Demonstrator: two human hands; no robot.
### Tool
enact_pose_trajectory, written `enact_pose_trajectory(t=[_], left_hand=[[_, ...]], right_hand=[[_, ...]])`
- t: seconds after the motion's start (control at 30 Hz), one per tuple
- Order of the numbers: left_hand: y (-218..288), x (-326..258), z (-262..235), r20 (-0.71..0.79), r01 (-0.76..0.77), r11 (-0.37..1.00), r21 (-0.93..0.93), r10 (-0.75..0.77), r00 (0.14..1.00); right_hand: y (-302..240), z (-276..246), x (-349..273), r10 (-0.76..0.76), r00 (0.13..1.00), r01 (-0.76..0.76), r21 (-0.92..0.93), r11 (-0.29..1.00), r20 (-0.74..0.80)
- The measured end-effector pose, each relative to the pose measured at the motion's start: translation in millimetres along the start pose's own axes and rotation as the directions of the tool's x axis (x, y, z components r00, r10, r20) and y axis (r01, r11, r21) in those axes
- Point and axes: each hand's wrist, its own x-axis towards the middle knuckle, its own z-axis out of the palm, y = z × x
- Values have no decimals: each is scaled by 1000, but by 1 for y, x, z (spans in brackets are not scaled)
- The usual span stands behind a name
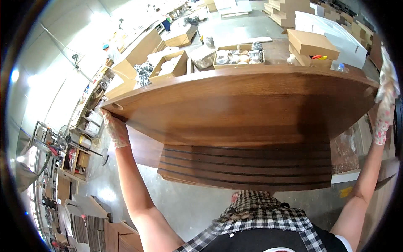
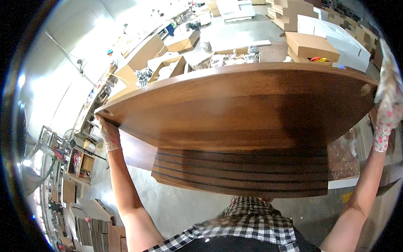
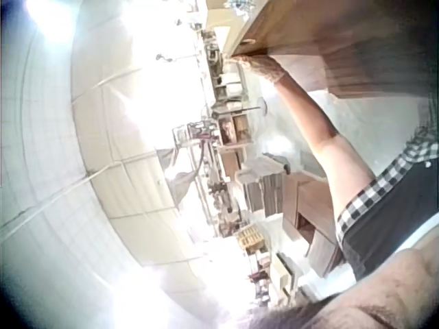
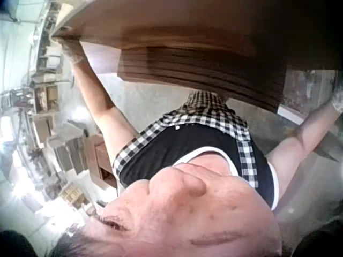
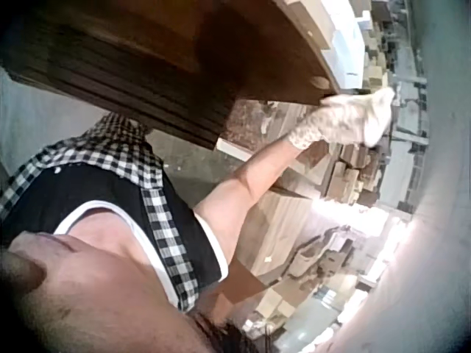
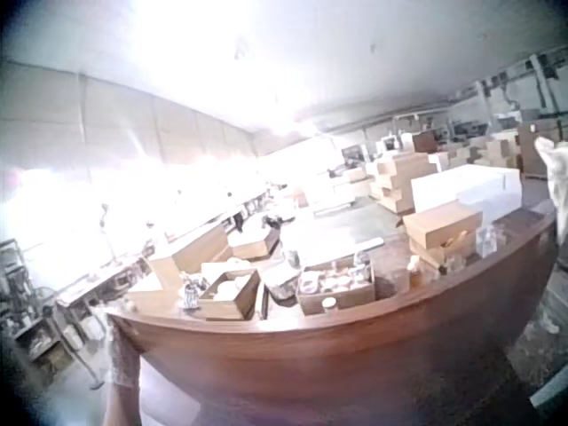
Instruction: The person wipes a wooden board with a cloth, applies liquid from a plastic bottle to the cloth, continues wiping the surface, and finally lifts the board and places it on a stack of similar panels.
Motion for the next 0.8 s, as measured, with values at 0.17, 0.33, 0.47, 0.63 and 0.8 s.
enact_pose_trajectory(t=[0.17,0.33,0.47,0.63,0.8], left_hand=[[-5,-6,-3,13,-44,996,83,43,999],[21,-20,-22,145,-45,998,34,40,989],[19,-34,-24,140,-48,998,29,44,989],[6,-43,-36,266,-228,973,-44,232,936],[7,-49,-46,217,-116,974,-196,159,963]], right_hand=[[-18,25,-66,-213,970,177,256,950,120],[-171,-108,51,-587,805,564,-420,710,88],[-338,-174,134,-631,740,571,-278,773,-235],[-489,-278,231,-259,965,91,980,180,-42],[-510,-303,234,-256,967,71,958,278,3]])
